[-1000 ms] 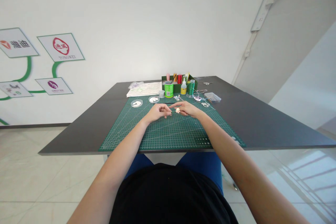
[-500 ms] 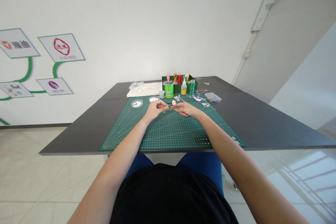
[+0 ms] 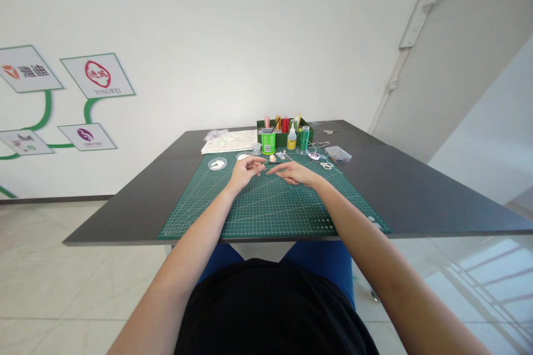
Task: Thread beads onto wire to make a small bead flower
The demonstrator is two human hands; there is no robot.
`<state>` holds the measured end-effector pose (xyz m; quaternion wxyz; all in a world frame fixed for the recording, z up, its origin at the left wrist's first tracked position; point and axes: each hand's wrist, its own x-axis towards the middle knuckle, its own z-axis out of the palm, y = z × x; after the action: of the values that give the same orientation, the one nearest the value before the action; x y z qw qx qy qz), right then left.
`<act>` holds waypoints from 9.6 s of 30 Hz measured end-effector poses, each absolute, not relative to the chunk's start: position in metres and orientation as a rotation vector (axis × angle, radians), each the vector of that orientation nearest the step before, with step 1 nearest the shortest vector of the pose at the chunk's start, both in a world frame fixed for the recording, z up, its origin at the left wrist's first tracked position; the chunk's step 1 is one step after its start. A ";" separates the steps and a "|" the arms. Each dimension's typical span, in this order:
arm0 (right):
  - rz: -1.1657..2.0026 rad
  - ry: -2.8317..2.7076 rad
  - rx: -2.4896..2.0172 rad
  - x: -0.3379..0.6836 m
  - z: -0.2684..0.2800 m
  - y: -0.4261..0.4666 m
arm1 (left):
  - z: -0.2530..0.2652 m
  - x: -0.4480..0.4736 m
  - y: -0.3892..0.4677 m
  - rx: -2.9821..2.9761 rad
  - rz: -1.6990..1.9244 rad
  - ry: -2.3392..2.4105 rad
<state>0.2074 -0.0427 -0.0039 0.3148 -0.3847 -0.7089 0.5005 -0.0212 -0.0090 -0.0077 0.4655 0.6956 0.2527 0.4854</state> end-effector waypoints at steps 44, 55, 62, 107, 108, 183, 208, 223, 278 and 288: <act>1.089 -1.314 -1.288 0.228 -0.014 -0.020 | -0.010 -0.041 0.014 1.207 1.598 0.830; 0.531 -1.463 -1.568 0.226 -0.023 -0.017 | -0.010 -0.033 0.006 1.538 1.435 0.852; 1.009 -1.701 -1.053 0.197 -0.015 -0.035 | -0.015 -0.022 -0.001 1.798 1.179 0.768; 1.098 -2.145 -1.011 0.185 -0.009 -0.052 | -0.017 -0.031 0.005 1.796 1.315 1.051; 1.105 -2.160 -1.010 0.185 -0.008 -0.052 | -0.017 -0.032 0.005 1.853 1.298 1.098; 0.939 -1.889 -0.909 0.204 0.002 -0.046 | -0.005 -0.020 -0.023 1.916 0.663 0.580; 0.967 -1.919 -1.082 0.201 -0.012 -0.035 | -0.006 -0.020 -0.016 1.724 0.965 0.594; 0.999 -1.959 -1.162 0.203 -0.013 -0.035 | -0.006 -0.024 -0.012 1.721 1.142 0.642; 1.347 -2.090 -0.909 0.211 -0.002 -0.045 | -0.011 -0.037 0.008 1.634 1.579 1.111; 1.465 -2.030 -0.791 0.211 0.001 -0.047 | -0.010 -0.038 0.000 2.099 1.459 1.205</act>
<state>0.2108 -0.0473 0.0008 0.2553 -0.2913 -0.7475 0.5397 -0.0380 0.0005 -0.0105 0.1571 0.7337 0.4210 0.5097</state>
